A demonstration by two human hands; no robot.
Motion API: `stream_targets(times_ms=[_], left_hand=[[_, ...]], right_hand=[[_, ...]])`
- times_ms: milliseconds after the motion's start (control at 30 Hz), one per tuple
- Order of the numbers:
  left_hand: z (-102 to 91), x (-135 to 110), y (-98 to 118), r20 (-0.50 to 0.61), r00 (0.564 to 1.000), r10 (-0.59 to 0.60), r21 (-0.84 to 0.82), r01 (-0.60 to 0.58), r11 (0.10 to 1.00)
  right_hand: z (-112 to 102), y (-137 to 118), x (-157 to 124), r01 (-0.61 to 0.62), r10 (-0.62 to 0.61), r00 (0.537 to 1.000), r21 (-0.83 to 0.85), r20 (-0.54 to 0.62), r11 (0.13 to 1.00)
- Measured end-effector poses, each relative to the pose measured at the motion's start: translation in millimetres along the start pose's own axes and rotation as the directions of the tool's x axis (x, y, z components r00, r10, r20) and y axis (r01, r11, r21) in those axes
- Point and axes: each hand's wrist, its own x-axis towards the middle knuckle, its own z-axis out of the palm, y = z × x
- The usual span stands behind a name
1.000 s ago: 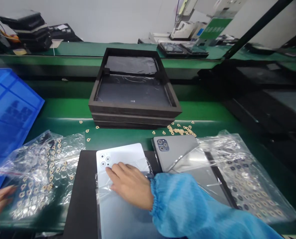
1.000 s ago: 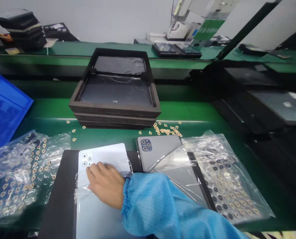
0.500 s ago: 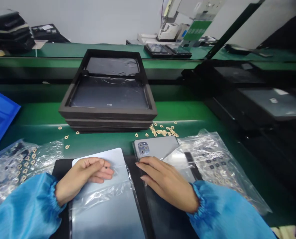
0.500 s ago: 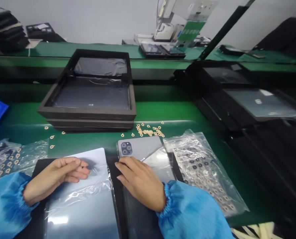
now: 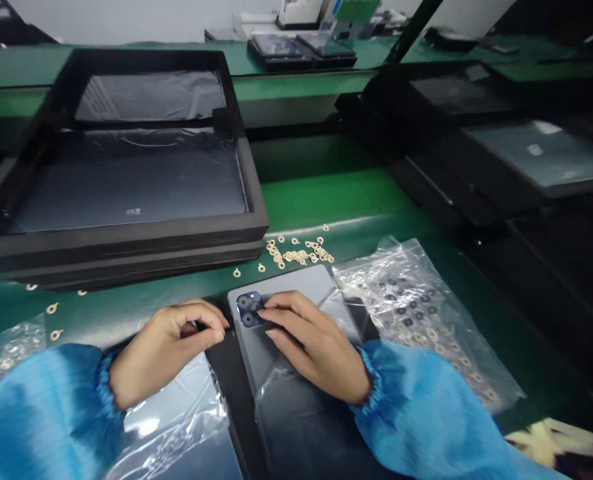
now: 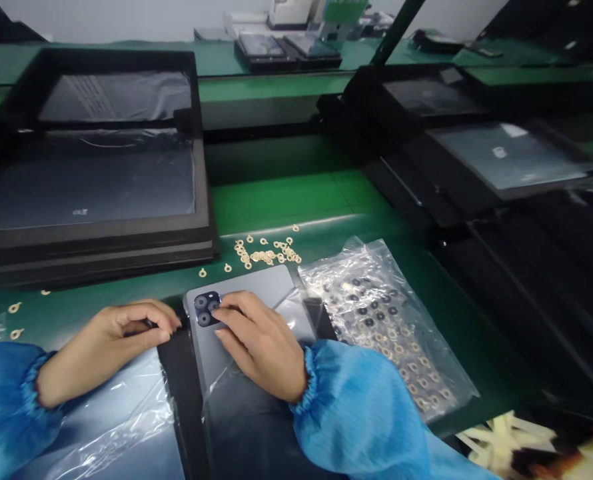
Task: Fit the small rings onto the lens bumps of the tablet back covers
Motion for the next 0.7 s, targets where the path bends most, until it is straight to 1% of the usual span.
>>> stream_targets(times_ms=[33,67,133,233,333,400,467,600,633,700], left_hand=[[2.4,5.6,1.2,-0.021,0.996,0.091,0.119,-0.088,0.989],[5.1,10.9,2.4,-0.032,0.983,0.182,0.237,-0.169,0.957],[10.6,19.9,4.6,-0.013,0.946,0.325,0.41,-0.291,0.864],[17.3,29.3,5.4,0.048,0.892,0.45,0.503,-0.411,0.76],[19.8,34.3,2.9,0.079,0.839,0.538,0.553,-0.486,0.677],[19.2,36.1,1.0,0.094,0.818,0.568,0.585,-0.507,0.633],[17.3,36.7,0.3,0.1,0.815,0.571,0.599,-0.507,0.619],[10.7,30.8,2.0,0.108,0.849,0.518,0.619,-0.465,0.633],[8.8,27.4,2.4,0.123,0.854,0.506,0.637,-0.459,0.619],[5.7,19.3,2.0,0.177,0.849,0.497,0.694,-0.466,0.549]], right_hand=[[0.6,1.5,-0.3,-0.017,0.018,0.999,0.038,-0.03,0.999],[1.0,2.7,-0.4,-0.029,0.033,0.998,0.074,-0.055,0.997],[1.4,4.7,-0.3,-0.045,0.057,0.995,0.131,-0.085,0.99],[0.9,6.1,-0.4,-0.06,0.075,0.994,0.17,-0.085,0.984],[-0.3,6.5,-1.2,-0.06,0.076,0.994,0.186,-0.079,0.981],[-0.8,6.6,-1.6,-0.055,0.07,0.994,0.184,-0.078,0.981],[-1.3,6.6,-1.8,-0.051,0.066,0.995,0.179,-0.077,0.983],[-2.3,6.0,-1.9,-0.075,0.09,0.992,0.176,-0.083,0.982],[-2.6,5.8,-1.8,-0.081,0.097,0.991,0.171,-0.088,0.982],[-3.2,5.4,-1.4,-0.086,0.1,0.99,0.142,-0.097,0.986]])
